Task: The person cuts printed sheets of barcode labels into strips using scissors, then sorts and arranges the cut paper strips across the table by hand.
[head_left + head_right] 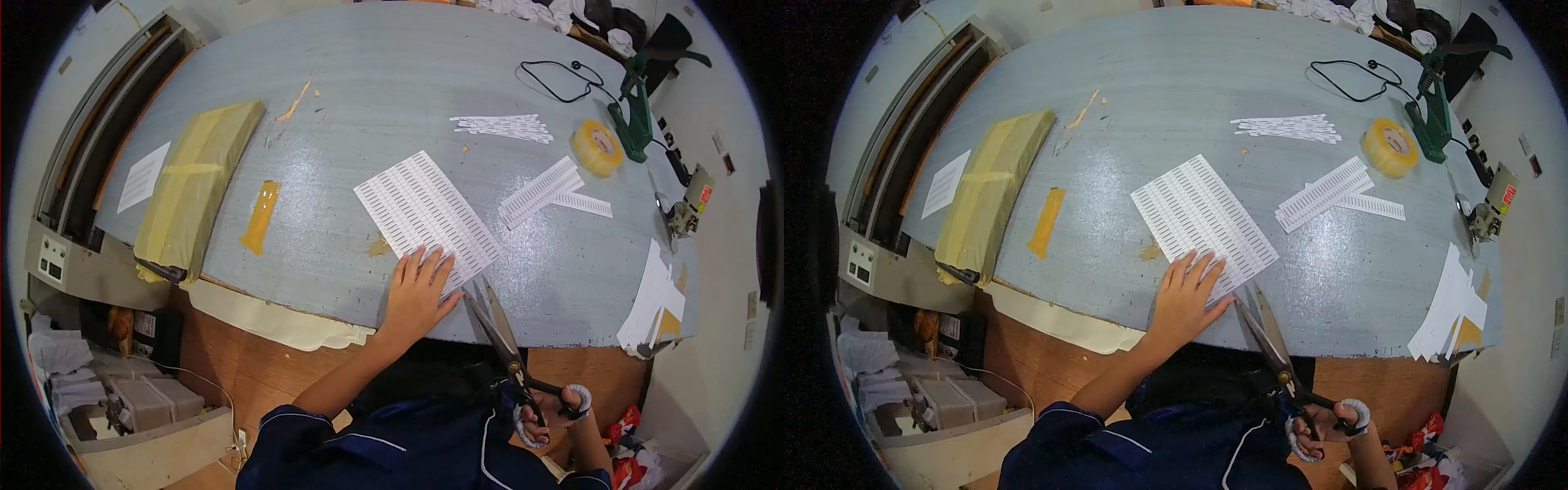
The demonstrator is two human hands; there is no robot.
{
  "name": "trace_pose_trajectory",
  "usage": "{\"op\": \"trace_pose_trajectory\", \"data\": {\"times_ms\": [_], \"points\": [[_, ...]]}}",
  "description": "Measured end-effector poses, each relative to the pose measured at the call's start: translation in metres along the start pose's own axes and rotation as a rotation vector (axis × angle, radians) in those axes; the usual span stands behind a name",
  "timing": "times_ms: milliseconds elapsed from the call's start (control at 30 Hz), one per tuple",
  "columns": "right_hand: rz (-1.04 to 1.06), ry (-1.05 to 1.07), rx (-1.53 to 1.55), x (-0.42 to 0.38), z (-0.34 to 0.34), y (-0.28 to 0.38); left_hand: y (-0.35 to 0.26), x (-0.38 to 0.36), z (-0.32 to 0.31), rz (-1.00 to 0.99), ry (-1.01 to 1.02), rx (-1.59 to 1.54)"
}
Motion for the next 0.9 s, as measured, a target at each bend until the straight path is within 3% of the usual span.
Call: {"op": "trace_pose_trajectory", "data": {"times_ms": [233, 400, 600, 900], "points": [[0.028, 0.024, -0.017, 0.011, 0.004, -0.011, -0.003, 0.003, 0.0, -0.023, 0.021, -0.008], [-0.03, -0.064, -0.261, 0.012, 0.012, -0.014, 0.003, 0.007, 0.004, -0.014, -0.01, 0.018], [0.003, -0.005, -0.099, 0.012, 0.0, -0.007, 0.006, 0.009, 0.002, -0.13, 0.03, 0.046], [0.069, 0.117, -0.041, 0.024, 0.0, -0.003, 0.001, 0.012, 0.007, -0.072, -0.007, 0.009]]}}
Point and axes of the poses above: each hand's wrist, its own x-axis towards the middle knuckle, its own z-axis out of the back of the hand, y = z × x, the point moved 10 cm from there along x, towards the middle knuckle, and after that the axes turned 13 degrees about -x, right-handed, at the moved point
